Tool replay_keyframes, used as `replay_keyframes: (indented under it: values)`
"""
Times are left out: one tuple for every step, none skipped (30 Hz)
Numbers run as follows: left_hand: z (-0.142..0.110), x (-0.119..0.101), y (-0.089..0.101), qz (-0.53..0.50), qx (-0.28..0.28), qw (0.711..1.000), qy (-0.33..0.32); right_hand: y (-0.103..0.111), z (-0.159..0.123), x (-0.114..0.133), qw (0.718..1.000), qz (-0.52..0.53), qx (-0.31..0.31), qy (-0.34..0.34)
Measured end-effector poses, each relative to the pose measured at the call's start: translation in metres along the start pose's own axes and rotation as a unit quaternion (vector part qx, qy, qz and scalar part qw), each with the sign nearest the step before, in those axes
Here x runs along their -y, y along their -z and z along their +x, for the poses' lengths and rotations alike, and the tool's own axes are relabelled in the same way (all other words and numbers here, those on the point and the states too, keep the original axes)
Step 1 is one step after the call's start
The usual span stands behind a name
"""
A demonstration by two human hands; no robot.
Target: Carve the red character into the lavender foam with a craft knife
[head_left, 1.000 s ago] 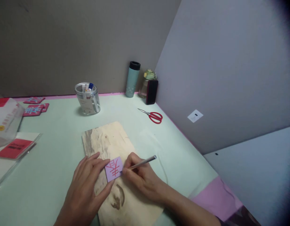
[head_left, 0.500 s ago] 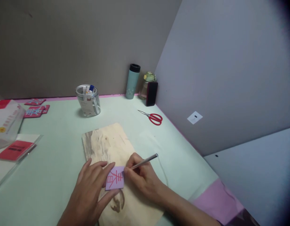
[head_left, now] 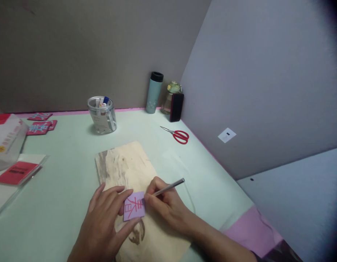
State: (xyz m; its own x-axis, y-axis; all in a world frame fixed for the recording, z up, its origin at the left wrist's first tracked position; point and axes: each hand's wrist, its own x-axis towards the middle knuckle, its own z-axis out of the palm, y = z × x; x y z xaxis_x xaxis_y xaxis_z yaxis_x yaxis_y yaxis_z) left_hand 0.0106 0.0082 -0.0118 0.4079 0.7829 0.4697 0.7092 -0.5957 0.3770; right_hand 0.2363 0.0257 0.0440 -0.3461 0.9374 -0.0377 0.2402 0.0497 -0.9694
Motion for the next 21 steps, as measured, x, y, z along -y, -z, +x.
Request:
replay_keyframes:
  values:
    - [-0.0001, 0.0004, 0.0001, 0.000, 0.000, 1.000, 0.000, -0.0004, 0.0001, 0.0002, 1.000, -0.001, -0.001, 0.003]
    - [-0.0003, 0.0011, 0.0004, 0.000, 0.001, 1.000, -0.001, -0.0009, 0.0003, 0.0005, 1.000, -0.005, -0.004, 0.008]
    - [-0.0006, 0.0020, 0.0008, -0.001, 0.007, 1.000, -0.002, -0.0014, 0.0004, 0.0010, 1.000, -0.011, -0.008, 0.016]
    - [-0.0009, 0.0031, 0.0015, -0.002, 0.013, 1.000, -0.003, -0.0018, 0.0005, 0.0016, 0.999, -0.017, -0.014, 0.024]
    - [-0.0012, 0.0041, 0.0022, -0.004, 0.020, 1.000, -0.005, -0.0022, 0.0006, 0.0023, 0.999, -0.023, -0.018, 0.029]
    - [-0.0015, 0.0050, 0.0030, -0.006, 0.026, 1.000, -0.006, -0.0023, 0.0006, 0.0031, 0.999, -0.026, -0.021, 0.031]
    - [-0.0018, 0.0056, 0.0039, -0.008, 0.030, 1.000, -0.006, -0.0022, 0.0006, 0.0040, 0.999, -0.028, -0.023, 0.029]
    - [-0.0021, 0.0059, 0.0046, -0.010, 0.030, 0.999, -0.004, -0.0019, 0.0005, 0.0048, 0.999, -0.028, -0.023, 0.027]
    - [-0.0023, 0.0058, 0.0052, -0.012, 0.029, 1.000, -0.001, -0.0014, 0.0004, 0.0055, 0.999, -0.028, -0.021, 0.026]
    - [-0.0024, 0.0055, 0.0057, -0.014, 0.028, 1.000, 0.002, -0.0008, 0.0003, 0.0061, 0.999, -0.030, -0.018, 0.026]
    - [-0.0024, 0.0049, 0.0059, -0.016, 0.027, 1.000, 0.004, 0.0000, 0.0001, 0.0065, 0.999, -0.031, -0.015, 0.028]
    - [-0.0023, 0.0043, 0.0060, -0.017, 0.027, 0.999, 0.006, 0.0007, 0.0000, 0.0068, 0.999, -0.032, -0.011, 0.031]
    - [-0.0022, 0.0037, 0.0059, -0.017, 0.026, 0.999, 0.008, 0.0014, -0.0002, 0.0069, 0.999, -0.032, -0.009, 0.033]
    - [-0.0020, 0.0033, 0.0056, -0.015, 0.025, 1.000, 0.010, 0.0019, -0.0003, 0.0069, 0.999, -0.031, -0.006, 0.033]
    - [-0.0019, 0.0029, 0.0054, -0.014, 0.025, 1.000, 0.013, 0.0023, -0.0004, 0.0067, 0.999, -0.031, -0.003, 0.032]
    - [-0.0018, 0.0027, 0.0051, -0.012, 0.025, 0.999, 0.017, 0.0026, -0.0004, 0.0065, 0.999, -0.030, -0.002, 0.030]
    - [-0.0017, 0.0026, 0.0049, -0.011, 0.023, 1.000, 0.018, 0.0028, -0.0004, 0.0063, 0.999, -0.030, -0.001, 0.029]
    - [-0.0017, 0.0026, 0.0048, -0.011, 0.019, 1.000, 0.018, 0.0029, -0.0004, 0.0063, 0.999, -0.031, -0.001, 0.029]
    - [-0.0018, 0.0025, 0.0048, -0.011, 0.018, 1.000, 0.018, 0.0029, -0.0003, 0.0064, 0.999, -0.032, 0.000, 0.028]
    - [-0.0019, 0.0025, 0.0049, -0.012, 0.016, 1.000, 0.017, 0.0030, -0.0002, 0.0066, 0.999, -0.033, 0.001, 0.028]
    - [-0.0020, 0.0024, 0.0051, -0.012, 0.015, 1.000, 0.016, 0.0031, -0.0001, 0.0070, 0.999, -0.033, 0.002, 0.028]
